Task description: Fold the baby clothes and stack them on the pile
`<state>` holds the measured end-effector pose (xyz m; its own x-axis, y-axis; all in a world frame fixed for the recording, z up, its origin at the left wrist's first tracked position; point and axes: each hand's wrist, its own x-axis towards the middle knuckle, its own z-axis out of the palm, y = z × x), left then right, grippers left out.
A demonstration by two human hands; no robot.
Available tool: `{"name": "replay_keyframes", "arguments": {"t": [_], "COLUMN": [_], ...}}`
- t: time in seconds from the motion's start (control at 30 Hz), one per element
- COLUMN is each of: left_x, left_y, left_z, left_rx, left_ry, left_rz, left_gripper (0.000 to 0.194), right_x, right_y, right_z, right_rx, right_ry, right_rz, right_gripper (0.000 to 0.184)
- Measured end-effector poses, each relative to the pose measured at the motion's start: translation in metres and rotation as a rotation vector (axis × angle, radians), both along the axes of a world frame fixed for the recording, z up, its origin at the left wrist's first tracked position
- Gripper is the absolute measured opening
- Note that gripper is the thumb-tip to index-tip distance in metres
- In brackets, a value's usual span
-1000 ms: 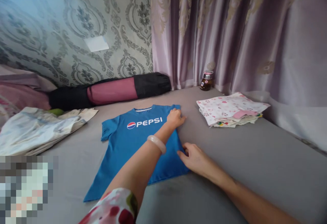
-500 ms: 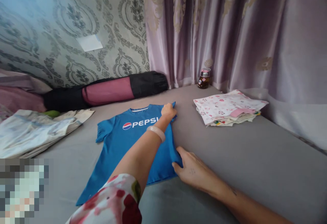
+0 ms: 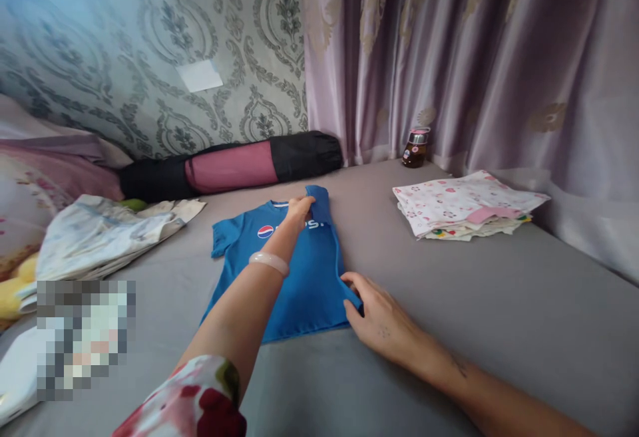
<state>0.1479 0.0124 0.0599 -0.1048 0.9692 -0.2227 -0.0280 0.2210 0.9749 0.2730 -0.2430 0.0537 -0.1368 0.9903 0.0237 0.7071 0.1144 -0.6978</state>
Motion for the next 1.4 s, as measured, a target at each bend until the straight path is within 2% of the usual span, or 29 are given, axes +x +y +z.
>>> {"name": "replay_keyframes", "arguments": {"t": [0.17, 0.33, 0.47, 0.63, 0.83, 1.0, 1.07, 1.17, 1.27, 1.4], "left_x": [-0.023, -0.031, -0.03, -0.032, -0.034, -0.03, -0.029, -0.03, -0.033, -0.035], "left_y": [-0.004, -0.009, -0.006, 0.006, 0.016, 0.012, 0.01, 0.009, 0.01, 0.01], "left_z": [-0.018, -0.029, -0.028, -0.033, -0.04, -0.042, -0.047, -0.056, -0.06, -0.059], "left_rx": [-0.046, -0.045, -0.023, 0.031, 0.125, 0.244, 0.339, 0.437, 0.463, 0.452], "left_ry": [0.042, 0.1, 0.169, 0.321, 0.574, 0.717, 0.753, 0.696, 0.633, 0.558], "left_rz": [0.071, 0.095, 0.055, 0.026, 0.041, 0.051, 0.038, 0.037, 0.048, 0.052], "left_gripper": [0.015, 0.016, 0.024, 0.023, 0.016, 0.012, 0.01, 0.008, 0.016, 0.023], "right_x": [-0.003, -0.003, -0.002, -0.003, -0.005, -0.001, 0.001, 0.002, -0.001, -0.009], "right_y": [-0.003, -0.003, -0.003, -0.004, -0.001, 0.004, 0.013, 0.038, 0.074, 0.127], "right_z": [-0.004, -0.007, -0.007, -0.006, -0.01, -0.015, -0.015, -0.015, -0.019, -0.029], "right_rx": [0.13, 0.251, 0.316, 0.327, 0.376, 0.309, 0.3, 0.282, 0.223, 0.15], "right_ry": [-0.085, -0.168, -0.185, -0.179, -0.107, -0.058, -0.069, -0.167, -0.283, -0.362], "right_rz": [0.149, 0.301, 0.302, 0.273, 0.232, 0.238, 0.202, 0.197, 0.23, 0.181], "right_gripper": [0.035, 0.03, 0.029, 0.015, 0.027, 0.031, 0.035, 0.042, 0.053, 0.06]}}
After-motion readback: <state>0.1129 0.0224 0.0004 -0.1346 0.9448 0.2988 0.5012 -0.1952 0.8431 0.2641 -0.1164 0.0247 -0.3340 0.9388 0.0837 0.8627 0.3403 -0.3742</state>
